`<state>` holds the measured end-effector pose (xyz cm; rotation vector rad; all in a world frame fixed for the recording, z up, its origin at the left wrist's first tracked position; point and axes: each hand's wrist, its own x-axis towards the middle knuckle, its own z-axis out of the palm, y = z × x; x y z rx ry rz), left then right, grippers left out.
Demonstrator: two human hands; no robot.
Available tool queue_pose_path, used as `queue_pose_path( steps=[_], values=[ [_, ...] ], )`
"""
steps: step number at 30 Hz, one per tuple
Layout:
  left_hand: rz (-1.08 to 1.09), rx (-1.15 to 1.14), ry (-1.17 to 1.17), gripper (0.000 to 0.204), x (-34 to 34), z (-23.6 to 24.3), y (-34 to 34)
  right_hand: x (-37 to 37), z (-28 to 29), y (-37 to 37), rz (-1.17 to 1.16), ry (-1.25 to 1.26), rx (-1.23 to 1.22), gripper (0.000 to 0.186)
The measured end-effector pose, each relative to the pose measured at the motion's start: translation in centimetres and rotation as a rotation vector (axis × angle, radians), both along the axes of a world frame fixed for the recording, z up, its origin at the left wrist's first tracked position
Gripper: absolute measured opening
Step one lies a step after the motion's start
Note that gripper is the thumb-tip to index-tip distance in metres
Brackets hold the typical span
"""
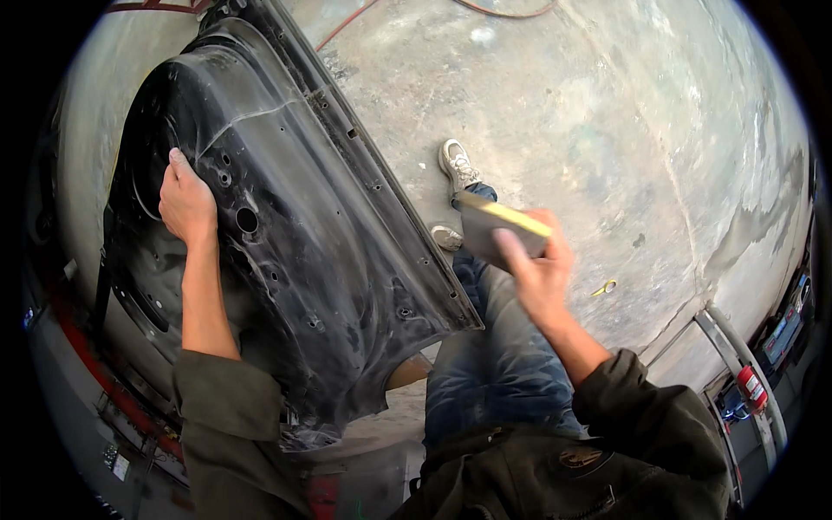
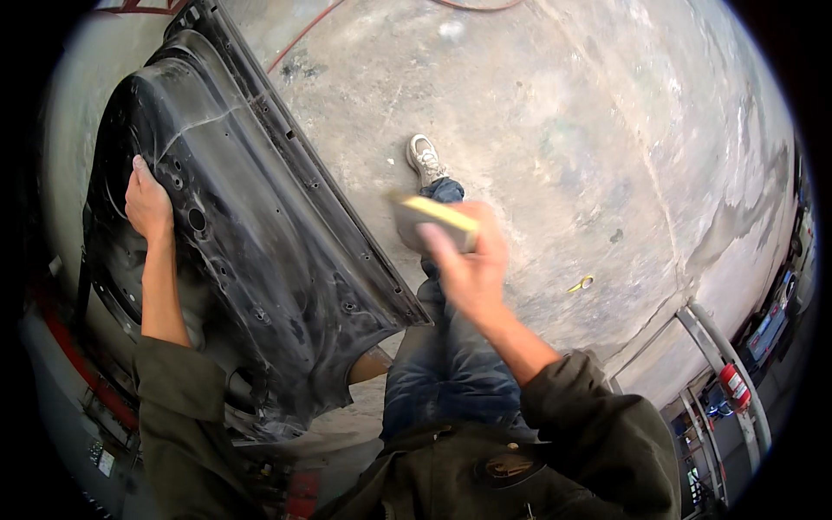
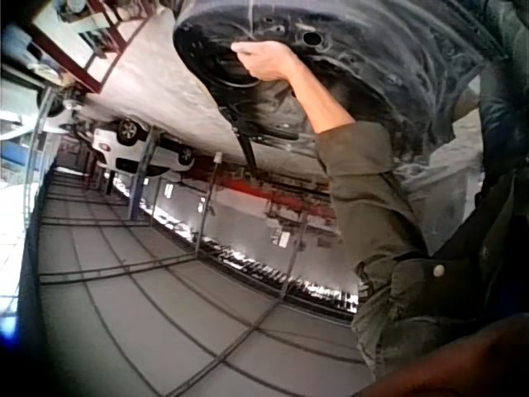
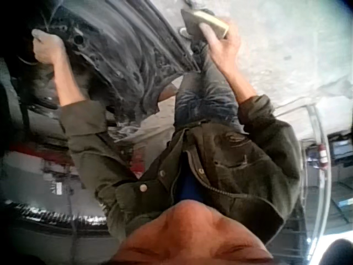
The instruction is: The person sands the inner surface of a detached car door using a sanding block. They move the block across various areas of the door's interior, including edges and recessed sections, to smooth the surface.
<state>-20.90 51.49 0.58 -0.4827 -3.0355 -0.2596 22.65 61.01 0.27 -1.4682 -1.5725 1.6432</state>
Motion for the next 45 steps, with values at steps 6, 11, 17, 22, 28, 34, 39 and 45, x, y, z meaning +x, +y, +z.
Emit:
queue_pose_path(
  steps=[6, 11, 17, 22, 28, 34, 39, 45],
  values=[
    [-0.040, 0.000, 0.010, 0.066, -0.3, -0.1, 0.5, -5.5, -1.3, -9.2, 0.337, 0.066, 0.256, 0.061],
    [-0.011, -0.007, 0.013, 0.066, -0.4, 0.2, -0.3, 1.5, 0.4, -13.4, 0.440, 0.011, 0.040, 0.063],
    [0.005, -0.021, 0.006, 0.065, -0.1, 0.1, 0.1, 5.6, 2.4, -14.1, 0.436, -0.171, -0.341, 0.048],
    [-0.034, -0.002, 0.034, 0.065, -0.3, -0.3, 0.2, -2.4, 1.3, -10.9, 0.233, 0.094, 0.062, 0.048],
    [-0.021, -0.053, 0.018, 0.068, -0.5, -0.3, 0.8, 2.9, -1.1, -14.6, 0.409, 0.031, 0.154, 0.076],
    [-0.036, -0.059, 0.030, 0.068, -1.9, -0.3, 0.0, 12.3, 2.0, -15.1, 0.559, -0.227, -0.053, 0.046],
    [-0.009, -0.042, 0.001, 0.069, -1.7, -0.2, 0.1, 3.3, 1.0, -6.3, 0.286, -0.327, 0.029, 0.033],
    [0.005, -0.065, -0.025, 0.071, -1.1, 0.3, 1.0, -1.1, -2.6, -8.3, 0.562, -0.323, 0.398, 0.022]
  ],
)
